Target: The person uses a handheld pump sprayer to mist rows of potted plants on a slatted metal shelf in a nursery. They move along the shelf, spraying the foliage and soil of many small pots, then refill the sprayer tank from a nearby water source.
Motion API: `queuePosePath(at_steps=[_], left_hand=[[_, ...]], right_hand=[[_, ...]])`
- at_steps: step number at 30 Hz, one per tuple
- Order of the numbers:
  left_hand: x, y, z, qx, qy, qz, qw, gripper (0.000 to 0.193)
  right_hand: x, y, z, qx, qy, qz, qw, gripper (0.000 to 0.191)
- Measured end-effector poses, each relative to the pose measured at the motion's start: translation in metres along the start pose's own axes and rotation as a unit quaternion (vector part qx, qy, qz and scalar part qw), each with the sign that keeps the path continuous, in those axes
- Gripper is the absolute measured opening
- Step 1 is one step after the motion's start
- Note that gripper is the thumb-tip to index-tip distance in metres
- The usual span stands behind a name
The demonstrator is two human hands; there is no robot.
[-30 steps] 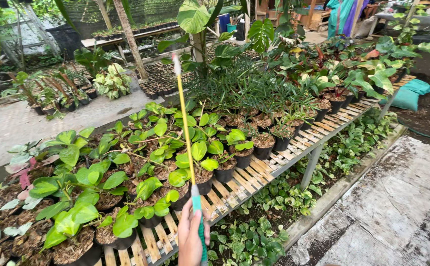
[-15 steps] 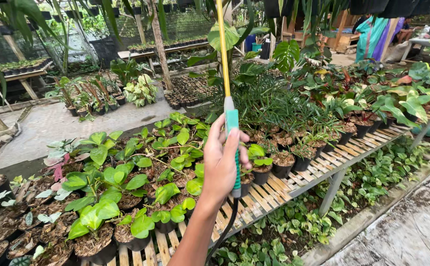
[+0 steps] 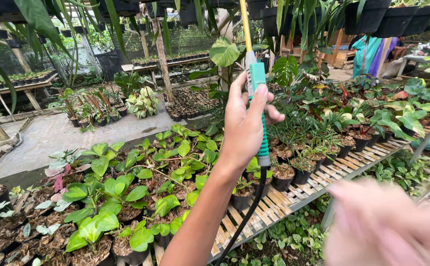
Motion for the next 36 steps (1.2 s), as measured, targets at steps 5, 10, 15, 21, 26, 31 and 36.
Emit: queuePosePath(at_steps=[5,10,15,21,26,31,36], left_hand=[[0.006,0.004,0.014,0.006,-0.007,0.020,1.000,0.053],[0.013,0.003,0.011,-0.001,-0.023,-0.027,0.999,0.053],[0.021,0.004,0.004,-0.010,-0.035,0.021,0.999,0.054],[0.026,-0.006,-0.002,-0.044,-0.045,0.030,0.998,0.055],[0.051,-0.013,-0.001,-0.067,0.002,0.025,0.997,0.050],[0.084,-0.015,-0.020,-0.023,-0.056,0.036,0.998,0.053],[0.113,-0.012,-0.042,-0.009,-0.105,0.057,0.993,0.051]], right_hand=[[0.096,0.007,-0.027,-0.013,0.333,0.007,0.943,0.033],[0.131,0.014,-0.039,-0.054,0.449,0.002,0.892,0.031],[0.135,0.030,-0.021,-0.043,0.519,0.047,0.852,0.035],[0.135,0.053,-0.005,-0.004,0.539,0.043,0.841,0.043],[0.122,0.081,0.019,0.017,0.523,0.075,0.849,0.036],[0.105,0.103,0.029,-0.011,0.528,0.084,0.845,0.041],[0.096,0.112,0.024,0.022,0.544,0.068,0.836,0.049]])
Point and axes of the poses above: each hand's wrist, its own z-axis towards the middle knuckle, its own y-axis out of the palm, x = y × z, the point moved 4 cm from there along z, towards the middle knuckle, and after that the axes turned 9 degrees about -x, right-handed, at the moved point
